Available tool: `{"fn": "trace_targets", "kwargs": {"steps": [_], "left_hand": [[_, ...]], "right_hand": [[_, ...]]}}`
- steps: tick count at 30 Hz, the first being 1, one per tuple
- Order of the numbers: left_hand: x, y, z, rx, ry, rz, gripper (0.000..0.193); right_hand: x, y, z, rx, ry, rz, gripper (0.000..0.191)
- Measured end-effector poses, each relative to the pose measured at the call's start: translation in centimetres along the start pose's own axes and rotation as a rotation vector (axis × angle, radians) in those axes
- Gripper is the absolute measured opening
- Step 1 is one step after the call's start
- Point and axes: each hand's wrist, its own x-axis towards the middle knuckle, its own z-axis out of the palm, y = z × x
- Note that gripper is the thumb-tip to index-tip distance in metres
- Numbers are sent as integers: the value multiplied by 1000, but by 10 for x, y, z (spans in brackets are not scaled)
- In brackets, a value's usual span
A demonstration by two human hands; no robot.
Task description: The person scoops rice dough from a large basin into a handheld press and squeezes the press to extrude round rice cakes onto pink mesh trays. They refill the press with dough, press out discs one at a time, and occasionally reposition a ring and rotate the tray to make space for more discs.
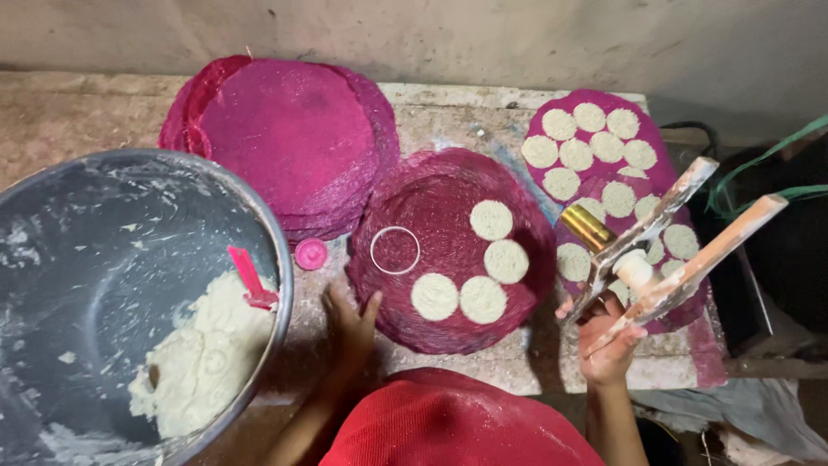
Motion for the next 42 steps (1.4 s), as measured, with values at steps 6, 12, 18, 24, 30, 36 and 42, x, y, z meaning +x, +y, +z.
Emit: {"fn": "trace_targets", "kwargs": {"steps": [6,12,18,24,30,36,42], "left_hand": [[76,47,39,70,-164,496,41],[169,80,118,617,-419,396,64],[195,80,127,623,-583,410,39],[203,94,141,10,-512,659,31],[220,98,110,544,-465,170,57],[197,25,61,38,-515,-52,58],[104,17,24,334,-239,290,51]], "right_hand": [[-5,-2,27,95,-83,46,119],[-22,10,9,-202,48,50,111],[-56,32,-37,21,54,-178,106],[-67,33,-46,32,108,-171,101],[-63,27,-42,-11,122,-122,107],[-50,32,-45,-18,9,-72,120],[-22,28,-25,53,-77,71,118]]}}
